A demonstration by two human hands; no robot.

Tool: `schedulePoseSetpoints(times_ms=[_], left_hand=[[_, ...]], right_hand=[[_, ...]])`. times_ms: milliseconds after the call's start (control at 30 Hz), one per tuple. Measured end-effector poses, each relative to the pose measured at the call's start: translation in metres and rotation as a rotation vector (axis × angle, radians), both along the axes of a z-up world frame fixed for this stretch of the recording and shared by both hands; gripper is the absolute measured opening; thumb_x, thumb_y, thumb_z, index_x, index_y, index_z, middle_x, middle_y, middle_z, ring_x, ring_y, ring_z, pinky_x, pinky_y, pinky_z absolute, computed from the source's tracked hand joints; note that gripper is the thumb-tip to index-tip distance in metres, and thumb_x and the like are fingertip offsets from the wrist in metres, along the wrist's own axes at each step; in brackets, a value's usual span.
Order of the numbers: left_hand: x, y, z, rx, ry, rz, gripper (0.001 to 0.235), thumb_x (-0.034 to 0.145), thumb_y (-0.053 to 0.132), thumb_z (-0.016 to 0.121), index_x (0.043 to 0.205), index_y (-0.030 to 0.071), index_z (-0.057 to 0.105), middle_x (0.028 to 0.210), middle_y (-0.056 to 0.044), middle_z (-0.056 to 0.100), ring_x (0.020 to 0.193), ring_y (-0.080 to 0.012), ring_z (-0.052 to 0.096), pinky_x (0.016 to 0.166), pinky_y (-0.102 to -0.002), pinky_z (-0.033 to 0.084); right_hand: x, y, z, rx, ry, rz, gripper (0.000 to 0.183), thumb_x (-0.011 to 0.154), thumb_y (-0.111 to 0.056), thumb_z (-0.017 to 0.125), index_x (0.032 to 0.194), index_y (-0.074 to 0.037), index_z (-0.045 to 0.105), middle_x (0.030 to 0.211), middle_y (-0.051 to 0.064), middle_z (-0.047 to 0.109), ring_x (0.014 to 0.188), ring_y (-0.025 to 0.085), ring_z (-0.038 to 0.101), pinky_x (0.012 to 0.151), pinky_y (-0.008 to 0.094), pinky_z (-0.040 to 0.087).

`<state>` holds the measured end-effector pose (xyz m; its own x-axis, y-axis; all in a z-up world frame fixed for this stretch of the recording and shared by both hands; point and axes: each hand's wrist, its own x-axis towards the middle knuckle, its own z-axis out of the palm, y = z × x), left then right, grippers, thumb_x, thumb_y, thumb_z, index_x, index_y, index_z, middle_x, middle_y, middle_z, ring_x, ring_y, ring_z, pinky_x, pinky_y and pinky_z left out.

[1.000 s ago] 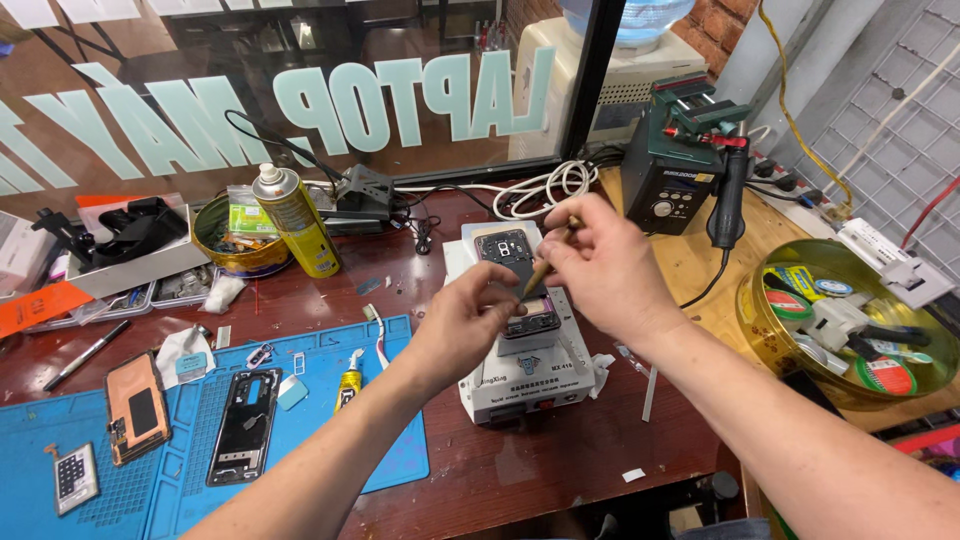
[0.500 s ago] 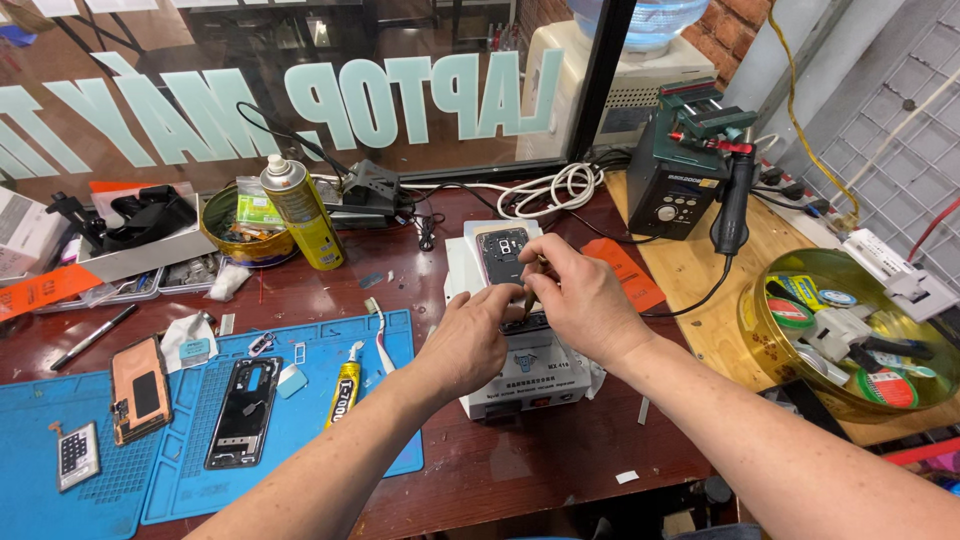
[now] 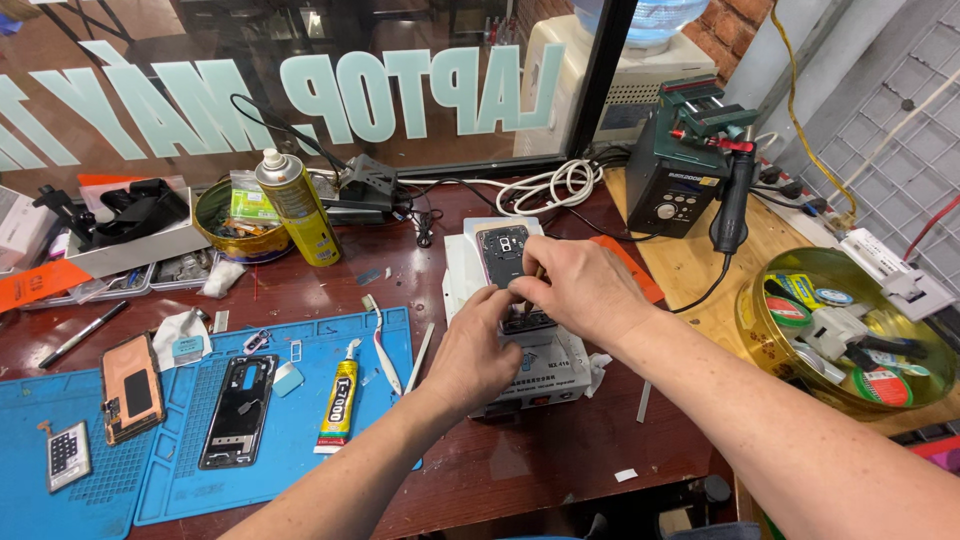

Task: The person uses a wooden stick to repeatedly scrape and clean the internal components of a disassembled smartphone placed on a white box. The person then picks up a small black rectangular component and places it into the phone chassis.

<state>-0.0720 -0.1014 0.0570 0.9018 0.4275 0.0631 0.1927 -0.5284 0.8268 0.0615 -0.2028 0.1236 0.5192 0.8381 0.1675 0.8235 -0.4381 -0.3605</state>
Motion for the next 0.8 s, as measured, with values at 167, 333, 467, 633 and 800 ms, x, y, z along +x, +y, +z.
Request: schedulePoseSetpoints(times_ms=[167, 333, 467, 633, 800], left_hand=[[0.013, 0.006, -0.012, 0.066, -0.223, 0.125, 0.048, 0.076, 0.001, 0.065, 0.123, 0.005, 0.061, 0.132, -0.013, 0.061, 0.13, -0.0344, 0.054, 0.108, -0.043, 0.044], [0.028, 0.015, -0.019, 0.016, -0.042, 0.215, 0.065, 0.073, 0.0, 0.069, 0.136, 0.01, 0.054, 0.14, -0.012, 0.054, 0.133, -0.0347, 0.05, 0.109, -0.043, 0.044], [0.035, 0.018, -0.017, -0.02, 0.02, 0.238, 0.082, 0.07, 0.001, 0.074, 0.145, 0.014, 0.044, 0.144, -0.014, 0.048, 0.136, -0.0361, 0.047, 0.109, -0.045, 0.044], [0.031, 0.015, -0.019, -0.049, 0.028, 0.273, 0.086, 0.072, 0.003, 0.076, 0.149, 0.014, 0.039, 0.146, -0.017, 0.046, 0.135, -0.0372, 0.046, 0.109, -0.046, 0.043], [0.023, 0.009, -0.023, -0.026, -0.073, 0.307, 0.079, 0.073, 0.006, 0.075, 0.144, 0.009, 0.043, 0.142, -0.018, 0.05, 0.131, -0.039, 0.05, 0.106, -0.047, 0.045]], right_hand=[[0.005, 0.003, 0.001, 0.072, 0.009, 0.133, 0.024, 0.079, -0.015, 0.073, 0.101, -0.007, 0.069, 0.081, 0.013, 0.073, 0.077, 0.032, 0.074, 0.071, 0.042, 0.058], [0.0, 0.005, 0.002, -0.055, -0.072, 0.079, 0.024, 0.083, -0.024, 0.076, 0.103, -0.011, 0.071, 0.081, 0.014, 0.074, 0.08, 0.037, 0.071, 0.073, 0.048, 0.056], [-0.002, 0.01, 0.004, -0.044, -0.019, 0.118, 0.017, 0.08, -0.016, 0.07, 0.097, -0.011, 0.07, 0.079, 0.011, 0.074, 0.078, 0.034, 0.073, 0.071, 0.047, 0.056], [-0.008, 0.013, 0.008, -0.139, 0.001, 0.01, 0.02, 0.085, -0.024, 0.073, 0.098, -0.01, 0.067, 0.081, 0.014, 0.073, 0.083, 0.035, 0.072, 0.073, 0.048, 0.055], [-0.015, 0.013, 0.015, -0.159, 0.0, -0.087, 0.018, 0.087, -0.025, 0.071, 0.096, -0.01, 0.067, 0.088, 0.015, 0.075, 0.089, 0.036, 0.072, 0.077, 0.048, 0.054]])
